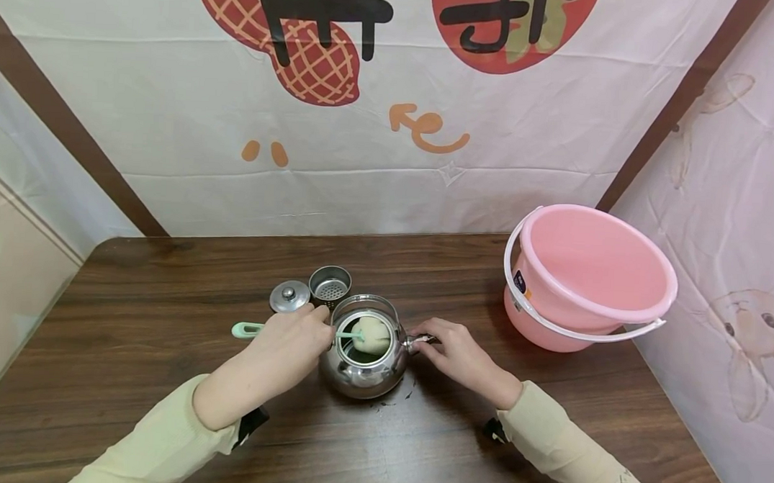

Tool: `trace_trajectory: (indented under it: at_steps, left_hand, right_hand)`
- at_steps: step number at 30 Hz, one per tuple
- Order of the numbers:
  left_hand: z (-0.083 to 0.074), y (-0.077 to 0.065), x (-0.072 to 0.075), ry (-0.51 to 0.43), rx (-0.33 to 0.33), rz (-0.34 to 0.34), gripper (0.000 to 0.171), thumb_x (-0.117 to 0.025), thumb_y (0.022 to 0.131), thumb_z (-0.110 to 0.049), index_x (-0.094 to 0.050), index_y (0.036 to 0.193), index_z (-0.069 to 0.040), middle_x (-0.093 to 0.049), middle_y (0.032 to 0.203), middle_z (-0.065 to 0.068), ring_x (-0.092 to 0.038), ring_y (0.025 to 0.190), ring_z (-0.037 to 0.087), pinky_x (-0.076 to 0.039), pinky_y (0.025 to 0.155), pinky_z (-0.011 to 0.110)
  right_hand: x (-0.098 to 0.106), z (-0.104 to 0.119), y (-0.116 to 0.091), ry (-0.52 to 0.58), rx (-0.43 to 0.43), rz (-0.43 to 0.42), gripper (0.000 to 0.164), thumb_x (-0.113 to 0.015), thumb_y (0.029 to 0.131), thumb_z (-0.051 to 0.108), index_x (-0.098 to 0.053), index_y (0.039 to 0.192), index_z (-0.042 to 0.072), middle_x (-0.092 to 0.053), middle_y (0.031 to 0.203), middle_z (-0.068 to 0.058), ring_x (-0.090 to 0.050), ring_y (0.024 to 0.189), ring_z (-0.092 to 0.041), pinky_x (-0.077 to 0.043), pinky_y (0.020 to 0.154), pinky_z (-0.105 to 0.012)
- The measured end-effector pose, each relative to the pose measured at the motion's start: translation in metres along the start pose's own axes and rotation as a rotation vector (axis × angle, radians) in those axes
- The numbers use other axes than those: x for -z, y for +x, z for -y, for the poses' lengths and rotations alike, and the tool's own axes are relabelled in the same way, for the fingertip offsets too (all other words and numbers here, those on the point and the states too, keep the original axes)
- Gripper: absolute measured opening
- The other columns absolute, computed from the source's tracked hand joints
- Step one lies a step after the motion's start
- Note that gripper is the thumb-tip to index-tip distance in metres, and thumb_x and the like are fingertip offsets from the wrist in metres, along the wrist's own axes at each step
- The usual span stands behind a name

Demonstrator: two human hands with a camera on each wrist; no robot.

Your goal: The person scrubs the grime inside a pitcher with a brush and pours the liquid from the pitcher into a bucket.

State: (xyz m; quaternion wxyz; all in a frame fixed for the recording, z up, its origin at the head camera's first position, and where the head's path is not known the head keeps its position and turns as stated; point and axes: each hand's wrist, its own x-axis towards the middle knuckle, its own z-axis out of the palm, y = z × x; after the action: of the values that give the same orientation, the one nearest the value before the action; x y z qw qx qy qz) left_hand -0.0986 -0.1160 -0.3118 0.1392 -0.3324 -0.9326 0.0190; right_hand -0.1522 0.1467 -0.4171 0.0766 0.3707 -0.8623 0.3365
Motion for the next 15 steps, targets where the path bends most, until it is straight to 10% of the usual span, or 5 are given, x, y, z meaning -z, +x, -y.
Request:
trace_trajectory:
  at_steps: [15]
  left_hand:
    - [0.0006, -0.0046, 0.0042, 0.028, 0.037, -0.008, 0.017, -0.071, 0.058, -0.001, -0.058, 0.056, -0.011, -0.047, 0.063, 0.005, -0.048, 0.059, 0.023, -0.038, 0.04, 0.033]
  right_hand:
    - [0.001, 0.0026, -0.0002, -0.003, 0.001, -0.009, 0.012, -0.065, 0.082, 0.009, -0.066, 0.095, 0.008, -0.065, 0.091, 0.0, -0.061, 0.086, -0.01, -0.049, 0.074, -0.028]
